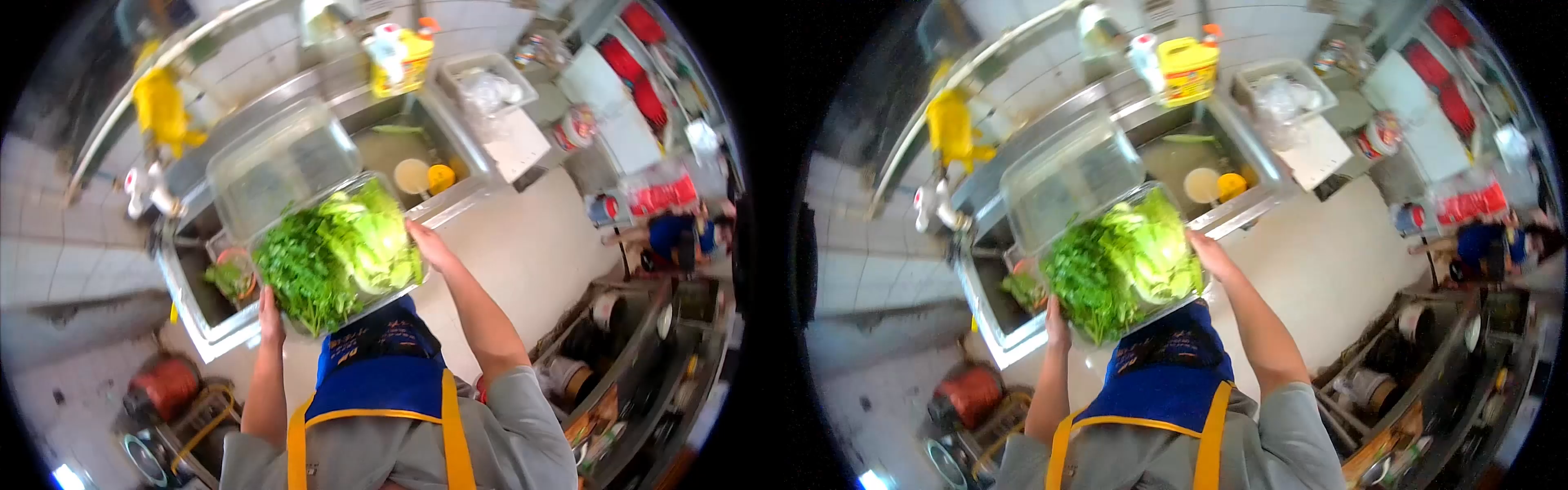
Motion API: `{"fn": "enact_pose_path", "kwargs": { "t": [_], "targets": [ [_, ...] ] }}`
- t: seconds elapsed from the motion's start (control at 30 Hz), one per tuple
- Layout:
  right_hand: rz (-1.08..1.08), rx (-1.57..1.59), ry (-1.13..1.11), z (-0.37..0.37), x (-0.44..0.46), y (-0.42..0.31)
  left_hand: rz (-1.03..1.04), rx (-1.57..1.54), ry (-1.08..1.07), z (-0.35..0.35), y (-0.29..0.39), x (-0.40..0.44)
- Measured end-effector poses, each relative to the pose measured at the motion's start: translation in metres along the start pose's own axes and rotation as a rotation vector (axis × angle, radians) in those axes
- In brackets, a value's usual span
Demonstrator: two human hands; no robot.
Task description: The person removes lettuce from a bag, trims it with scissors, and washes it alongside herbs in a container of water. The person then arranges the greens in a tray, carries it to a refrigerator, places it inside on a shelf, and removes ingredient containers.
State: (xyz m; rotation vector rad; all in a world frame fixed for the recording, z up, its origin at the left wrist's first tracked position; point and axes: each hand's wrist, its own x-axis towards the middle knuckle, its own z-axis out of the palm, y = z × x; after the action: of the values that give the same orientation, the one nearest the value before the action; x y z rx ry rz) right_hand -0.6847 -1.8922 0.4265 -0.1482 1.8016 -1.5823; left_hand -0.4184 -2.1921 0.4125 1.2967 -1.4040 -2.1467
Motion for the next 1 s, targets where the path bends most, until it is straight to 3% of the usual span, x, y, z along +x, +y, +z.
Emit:
{"fn": "enact_pose_path", "kwargs": {
  "t": [0.07, 0.13, 0.17, 0.27, 0.3, 0.37, 0.53, 0.63, 0.8, 1.0],
  "targets": [
    [0.064, -0.059, -0.060, -0.011, -0.007, -0.005, -0.039, -0.070, -0.052, 0.009, -0.010, 0.011],
    [-0.057, -0.174, -0.062, -0.018, -0.012, -0.007, -0.070, -0.122, -0.131, 0.023, -0.002, -0.005],
    [0.063, -0.097, -0.097, -0.024, -0.012, -0.005, -0.107, -0.188, -0.221, 0.018, -0.014, 0.000],
    [0.097, -0.324, -0.088, -0.030, -0.032, -0.008, -0.080, -0.114, -0.138, 0.024, -0.007, -0.028],
    [0.068, -0.267, -0.035, -0.036, -0.033, 0.007, -0.057, -0.062, -0.195, 0.038, 0.003, -0.039],
    [0.007, -0.178, 0.005, -0.034, -0.032, 0.036, -0.067, -0.052, -0.111, 0.044, 0.005, -0.056],
    [0.017, 0.064, 0.030, -0.030, -0.072, 0.025, 0.083, 0.124, -0.146, 0.029, -0.002, -0.052],
    [0.019, 0.177, 0.062, -0.033, -0.100, 0.008, 0.239, 0.285, -0.301, 0.003, -0.009, -0.027],
    [-0.051, 0.230, 0.101, -0.057, -0.131, 0.011, -0.052, -0.025, -0.376, 0.080, 0.031, -0.065],
    [-0.046, 0.178, 0.195, -0.127, -0.185, 0.003, -0.178, -0.075, -0.511, 0.172, 0.028, -0.106]
  ]
}}
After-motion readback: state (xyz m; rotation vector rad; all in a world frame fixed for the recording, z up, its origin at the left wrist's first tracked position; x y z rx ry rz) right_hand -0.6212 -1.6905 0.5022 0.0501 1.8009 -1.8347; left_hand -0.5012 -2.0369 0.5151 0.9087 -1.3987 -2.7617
